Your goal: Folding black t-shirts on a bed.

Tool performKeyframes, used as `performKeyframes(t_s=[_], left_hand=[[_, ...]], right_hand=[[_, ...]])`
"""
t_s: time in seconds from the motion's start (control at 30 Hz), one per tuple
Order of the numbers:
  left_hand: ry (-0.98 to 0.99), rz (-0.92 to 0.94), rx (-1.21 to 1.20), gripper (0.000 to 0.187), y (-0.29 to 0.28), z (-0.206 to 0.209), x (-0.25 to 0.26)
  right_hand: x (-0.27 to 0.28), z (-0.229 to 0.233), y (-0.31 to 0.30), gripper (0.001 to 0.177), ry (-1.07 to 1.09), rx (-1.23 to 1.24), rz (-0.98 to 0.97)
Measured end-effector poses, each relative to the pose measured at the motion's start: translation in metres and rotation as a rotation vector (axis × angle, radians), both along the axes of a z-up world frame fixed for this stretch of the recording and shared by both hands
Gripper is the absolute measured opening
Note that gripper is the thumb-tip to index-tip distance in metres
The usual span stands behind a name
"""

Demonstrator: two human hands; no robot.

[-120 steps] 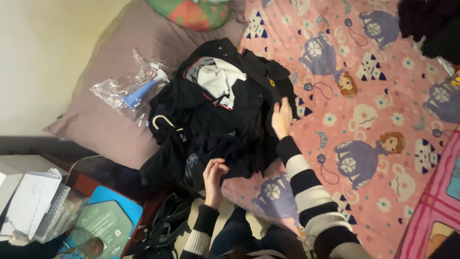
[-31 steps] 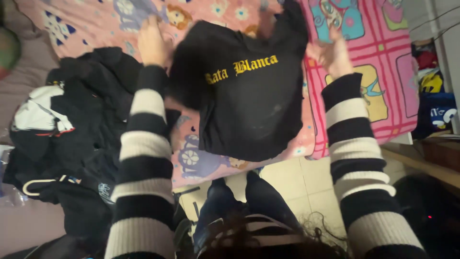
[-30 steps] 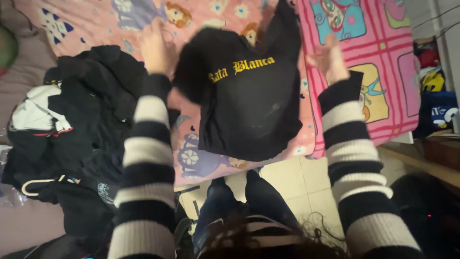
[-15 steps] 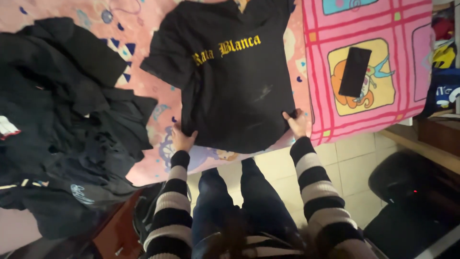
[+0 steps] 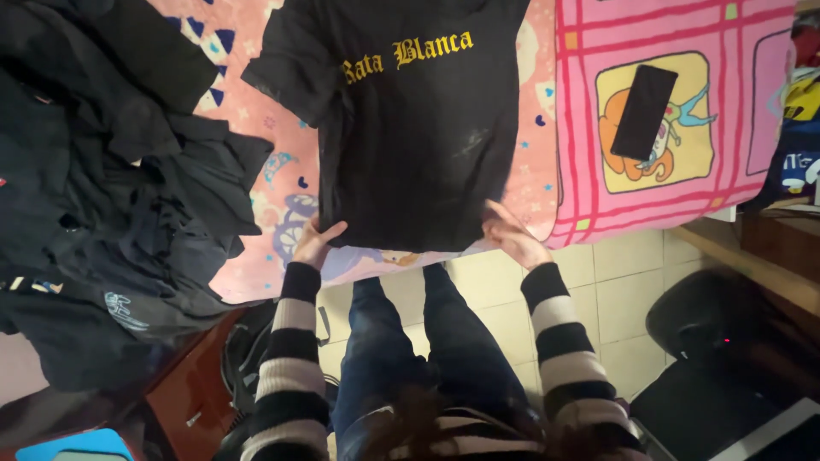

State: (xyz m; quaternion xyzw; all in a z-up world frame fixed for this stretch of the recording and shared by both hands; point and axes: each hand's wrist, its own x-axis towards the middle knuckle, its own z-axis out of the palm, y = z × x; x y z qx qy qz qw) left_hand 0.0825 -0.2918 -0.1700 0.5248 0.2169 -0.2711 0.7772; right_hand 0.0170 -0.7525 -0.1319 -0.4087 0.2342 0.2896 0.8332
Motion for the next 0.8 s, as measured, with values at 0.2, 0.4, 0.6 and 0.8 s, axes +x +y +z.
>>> performKeyframes(t_s=[0.2,0.4,0.6,0.8], left_hand=[[0.052,-0.238,0.183,0.034,0.017,-0.025,0.002],[-0.441,-0.518,0.760,0.048,0.013,-0.058,-0.006],[-0.392,-0.527,0.768,0.055,0.010,-0.049,-0.029],[-0.211,-0.763,0.650,0.051,0.007,-0.018,-0.036]], right_hand=[[0.025,-0.017,0.020,0.052,-0.224,-0.652,0.259],[0.011,-0.134,0.007,0.057,-0.315,-0.498,-0.427],[0.047,-0.015,0.042,0.068,-0.040,-0.401,-0.226],[0.050,-0.128,0.029,0.056,-0.269,-0.787,0.091]])
